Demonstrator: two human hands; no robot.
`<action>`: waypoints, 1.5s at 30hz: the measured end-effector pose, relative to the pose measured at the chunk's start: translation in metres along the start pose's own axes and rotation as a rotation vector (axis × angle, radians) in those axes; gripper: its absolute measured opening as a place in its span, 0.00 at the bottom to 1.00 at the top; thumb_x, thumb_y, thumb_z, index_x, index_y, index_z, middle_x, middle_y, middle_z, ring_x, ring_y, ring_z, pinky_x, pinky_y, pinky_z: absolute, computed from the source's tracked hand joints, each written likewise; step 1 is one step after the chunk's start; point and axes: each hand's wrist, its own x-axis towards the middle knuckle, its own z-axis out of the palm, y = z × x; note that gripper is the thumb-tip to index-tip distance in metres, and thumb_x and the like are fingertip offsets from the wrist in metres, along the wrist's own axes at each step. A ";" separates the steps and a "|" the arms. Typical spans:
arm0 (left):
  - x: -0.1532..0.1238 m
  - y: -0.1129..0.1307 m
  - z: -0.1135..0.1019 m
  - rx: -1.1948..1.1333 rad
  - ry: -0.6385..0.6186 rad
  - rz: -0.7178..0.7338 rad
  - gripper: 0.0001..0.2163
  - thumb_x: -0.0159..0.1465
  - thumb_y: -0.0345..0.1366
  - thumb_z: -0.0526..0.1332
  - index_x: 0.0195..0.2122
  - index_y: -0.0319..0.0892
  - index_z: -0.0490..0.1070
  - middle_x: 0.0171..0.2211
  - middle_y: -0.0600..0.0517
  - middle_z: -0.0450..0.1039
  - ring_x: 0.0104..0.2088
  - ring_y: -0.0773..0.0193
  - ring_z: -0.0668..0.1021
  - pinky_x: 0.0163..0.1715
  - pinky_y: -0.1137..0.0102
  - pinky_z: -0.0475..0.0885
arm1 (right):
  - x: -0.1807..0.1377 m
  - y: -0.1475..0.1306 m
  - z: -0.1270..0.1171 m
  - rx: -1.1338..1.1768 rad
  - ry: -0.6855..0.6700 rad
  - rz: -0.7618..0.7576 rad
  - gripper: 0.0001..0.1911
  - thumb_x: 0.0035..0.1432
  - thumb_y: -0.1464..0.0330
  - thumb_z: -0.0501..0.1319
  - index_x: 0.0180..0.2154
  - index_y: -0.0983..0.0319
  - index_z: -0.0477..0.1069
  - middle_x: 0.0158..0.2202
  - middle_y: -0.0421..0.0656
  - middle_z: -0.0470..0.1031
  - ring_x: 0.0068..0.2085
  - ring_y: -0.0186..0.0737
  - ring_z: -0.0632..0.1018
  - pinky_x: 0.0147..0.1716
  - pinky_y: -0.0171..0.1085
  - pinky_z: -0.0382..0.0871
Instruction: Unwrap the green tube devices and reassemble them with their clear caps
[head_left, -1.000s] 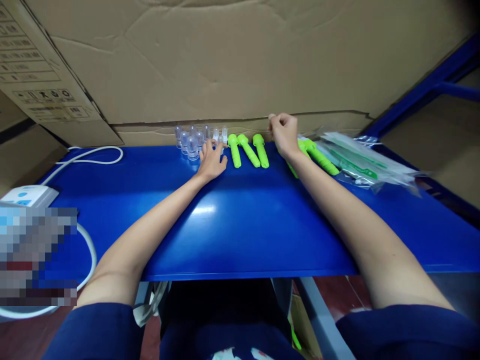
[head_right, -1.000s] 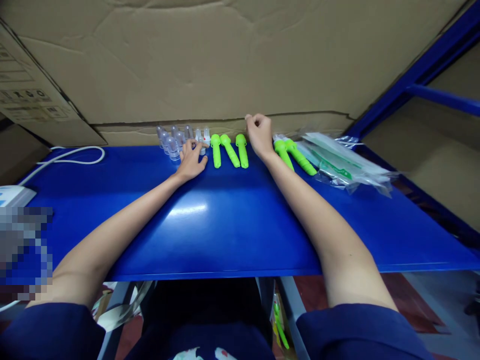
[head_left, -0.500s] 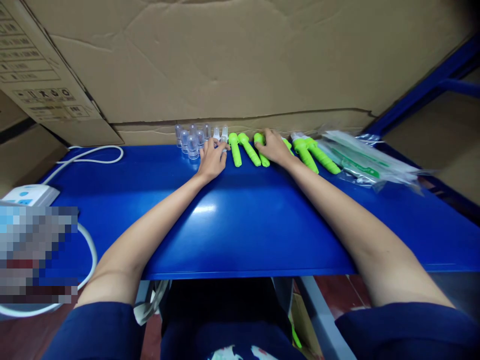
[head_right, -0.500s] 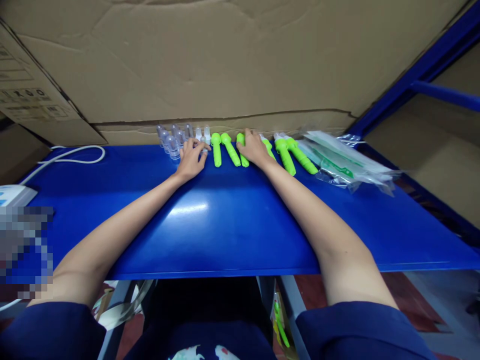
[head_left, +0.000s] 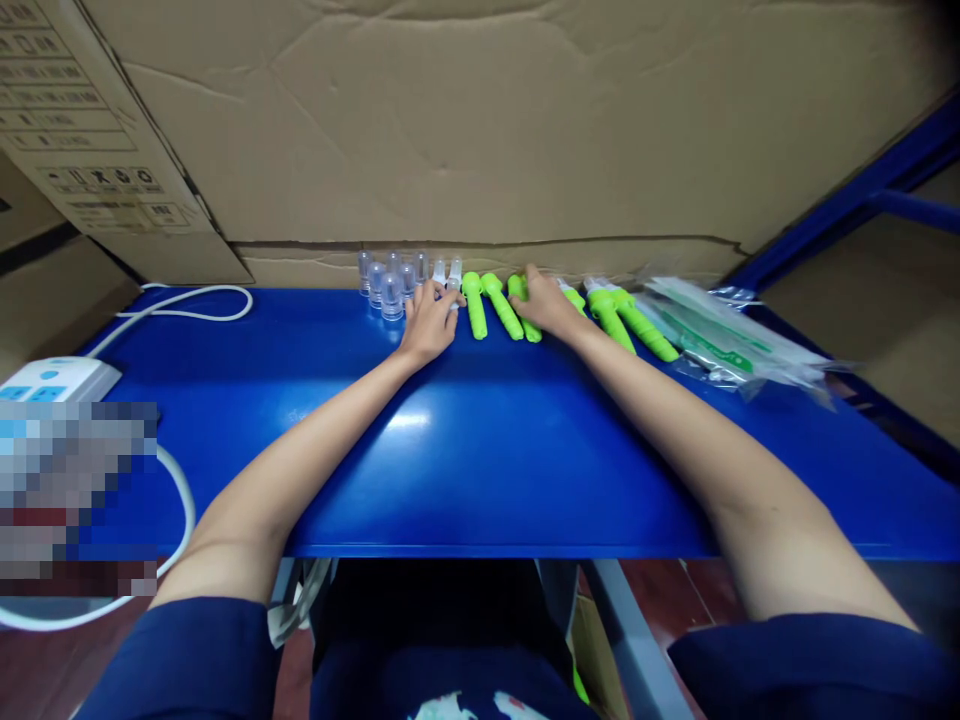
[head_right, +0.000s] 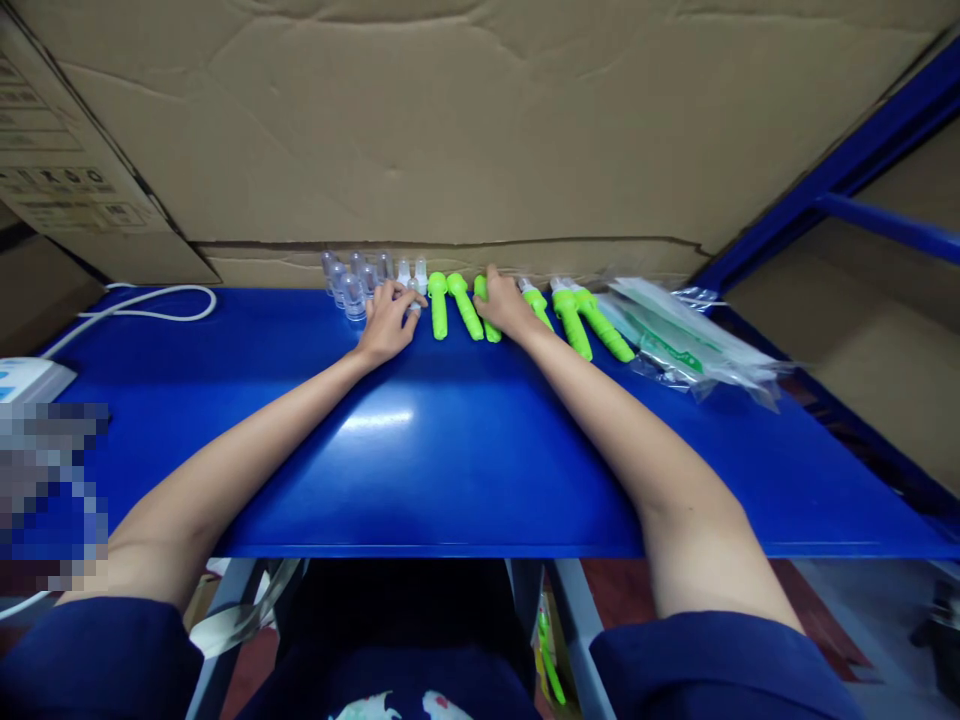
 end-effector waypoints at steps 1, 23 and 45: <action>0.001 0.000 0.000 -0.008 0.005 -0.003 0.12 0.71 0.29 0.56 0.51 0.44 0.76 0.55 0.42 0.68 0.60 0.48 0.69 0.62 0.50 0.65 | -0.001 0.001 -0.001 0.024 0.015 -0.003 0.25 0.61 0.69 0.61 0.59 0.70 0.66 0.51 0.64 0.77 0.56 0.66 0.78 0.58 0.60 0.70; 0.013 -0.014 0.011 -0.685 0.184 0.025 0.31 0.68 0.57 0.61 0.68 0.52 0.60 0.58 0.43 0.68 0.50 0.58 0.81 0.54 0.64 0.76 | -0.062 -0.068 -0.009 0.635 0.220 -0.314 0.42 0.65 0.38 0.51 0.71 0.53 0.57 0.61 0.53 0.69 0.57 0.58 0.76 0.55 0.58 0.75; 0.024 -0.036 0.014 -0.934 0.234 -0.143 0.27 0.68 0.55 0.64 0.63 0.49 0.66 0.53 0.45 0.74 0.55 0.56 0.80 0.58 0.59 0.76 | -0.070 -0.076 0.023 0.903 -0.038 -0.216 0.39 0.50 0.38 0.66 0.54 0.52 0.61 0.46 0.45 0.71 0.33 0.39 0.76 0.37 0.45 0.79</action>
